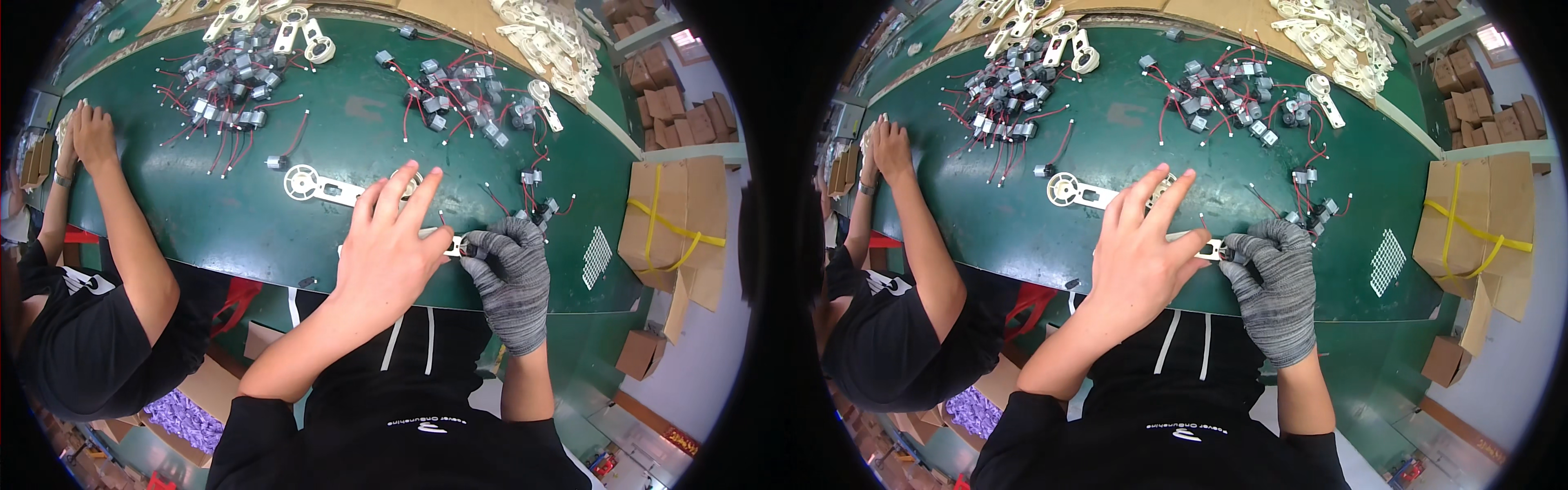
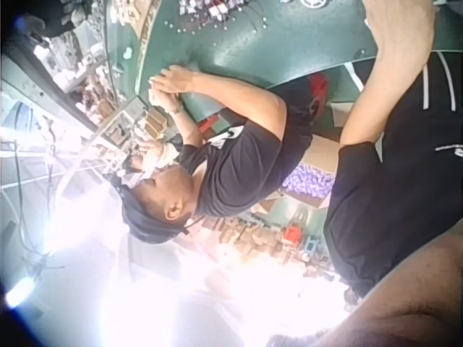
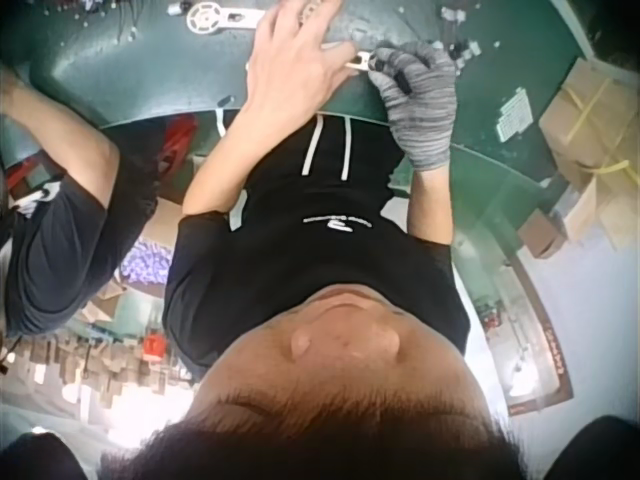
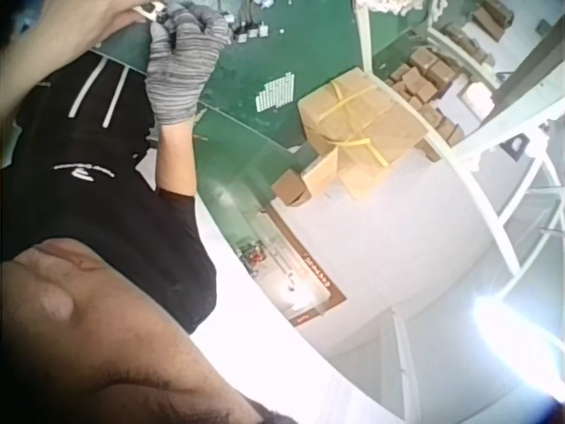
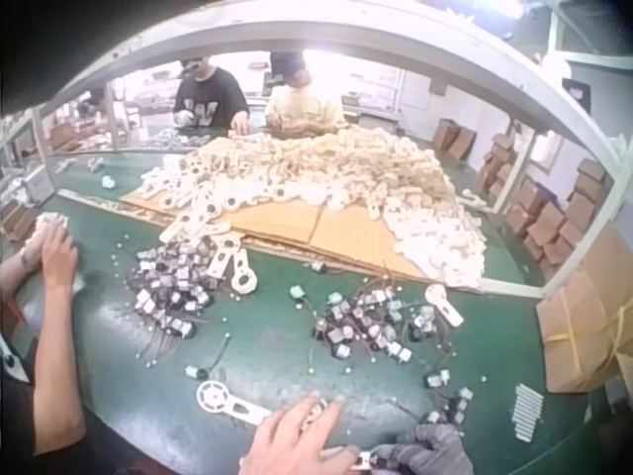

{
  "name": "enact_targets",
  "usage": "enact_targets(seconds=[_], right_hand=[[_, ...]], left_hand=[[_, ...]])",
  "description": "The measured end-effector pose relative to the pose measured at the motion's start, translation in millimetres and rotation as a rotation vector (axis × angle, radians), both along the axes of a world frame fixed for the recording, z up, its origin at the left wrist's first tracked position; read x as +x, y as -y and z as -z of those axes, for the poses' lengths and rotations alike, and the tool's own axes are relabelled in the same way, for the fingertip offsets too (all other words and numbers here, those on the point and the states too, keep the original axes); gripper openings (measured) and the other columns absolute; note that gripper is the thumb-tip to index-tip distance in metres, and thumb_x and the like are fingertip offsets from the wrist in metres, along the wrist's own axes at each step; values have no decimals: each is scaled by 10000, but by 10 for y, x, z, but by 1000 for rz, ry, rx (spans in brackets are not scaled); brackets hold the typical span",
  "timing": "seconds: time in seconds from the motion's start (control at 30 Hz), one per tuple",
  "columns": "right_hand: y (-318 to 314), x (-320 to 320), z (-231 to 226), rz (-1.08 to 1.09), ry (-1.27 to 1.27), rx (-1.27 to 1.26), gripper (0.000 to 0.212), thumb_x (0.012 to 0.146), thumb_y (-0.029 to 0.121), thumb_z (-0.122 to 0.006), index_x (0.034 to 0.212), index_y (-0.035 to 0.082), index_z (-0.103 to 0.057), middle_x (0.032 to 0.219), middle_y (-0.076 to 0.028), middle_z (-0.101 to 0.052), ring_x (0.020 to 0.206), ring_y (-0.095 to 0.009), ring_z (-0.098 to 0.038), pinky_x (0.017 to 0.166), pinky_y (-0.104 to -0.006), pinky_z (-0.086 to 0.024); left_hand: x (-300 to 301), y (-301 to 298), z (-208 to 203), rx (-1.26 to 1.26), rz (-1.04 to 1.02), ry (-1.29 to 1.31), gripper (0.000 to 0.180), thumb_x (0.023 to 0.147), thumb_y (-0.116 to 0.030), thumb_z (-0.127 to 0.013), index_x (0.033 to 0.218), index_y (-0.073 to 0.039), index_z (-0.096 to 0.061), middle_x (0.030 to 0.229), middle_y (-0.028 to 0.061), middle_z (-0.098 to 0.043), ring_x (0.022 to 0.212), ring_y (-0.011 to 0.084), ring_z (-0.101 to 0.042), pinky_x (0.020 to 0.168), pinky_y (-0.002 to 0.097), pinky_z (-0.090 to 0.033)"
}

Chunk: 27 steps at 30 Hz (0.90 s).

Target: Assemble small electric motors into white plastic housing components on an electronics assembly line.

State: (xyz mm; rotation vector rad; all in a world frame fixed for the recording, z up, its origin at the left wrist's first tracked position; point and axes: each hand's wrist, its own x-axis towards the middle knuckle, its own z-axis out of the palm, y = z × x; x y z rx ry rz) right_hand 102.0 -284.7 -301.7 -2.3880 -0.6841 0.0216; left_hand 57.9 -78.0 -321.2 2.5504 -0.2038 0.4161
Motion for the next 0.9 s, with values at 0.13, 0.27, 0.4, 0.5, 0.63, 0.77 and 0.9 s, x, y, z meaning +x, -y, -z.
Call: enact_targets(seconds=[0.13,0.27,0.4,0.5,0.63,0.77,0.9], right_hand=[[-37,8,48,34,-100,106,364,786,46,-890,1127,61,-764,1217,-142,-637,1096,-303,-665,951,-401,-563],[-72,21,82,76,-304,269,362,791,39,-897,1128,69,-767,1291,-128,-643,1107,-259,-684,933,-377,-581],[4,35,106,67,-403,449,397,788,14,-898,1161,78,-776,1366,-118,-647,1140,-210,-692,968,-346,-582],[-95,-33,100,67,-379,505,406,792,10,-896,1174,79,-778,1375,-128,-653,1185,-215,-688,990,-342,-578],[-76,-32,184,51,-370,499,383,824,12,-878,1186,78,-772,1417,-139,-643,1205,-216,-681,985,-347,-583],[-10,-27,137,74,-269,455,494,867,57,-871,1337,71,-720,1388,-128,-676,1157,-180,-690,952,-334,-588],[61,-35,63,224,-352,598,707,929,164,-858,1549,24,-547,1304,-111,-706,967,-115,-701,835,-265,-582]], left_hand=[[2,-3,5,-22,7,9,360,670,-203,-930,990,-145,-776,1553,158,-549,1474,410,-454,1133,563,-422],[-16,-22,33,-37,4,36,354,675,-197,-928,994,-146,-784,1534,131,-568,1468,401,-462,1137,565,-415],[9,-73,-46,-158,-3,26,367,678,-191,-929,1016,-149,-794,1526,105,-577,1462,397,-469,1142,566,-407],[7,-82,-61,-175,35,24,380,681,-178,-930,1037,-152,-800,1516,73,-590,1460,388,-475,1147,566,-401],[8,-115,-31,-203,16,40,359,702,-181,-931,1032,-140,-798,1475,49,-628,1464,374,-477,1148,556,-404],[20,-116,-27,-222,1,56,342,717,-188,-931,1028,-134,-798,1433,42,-659,1452,370,-495,1143,545,-412],[39,-107,7,-236,5,77,346,709,-187,-935,1024,-138,-800,1403,36,-679,1435,364,-516,1141,543,-413]])
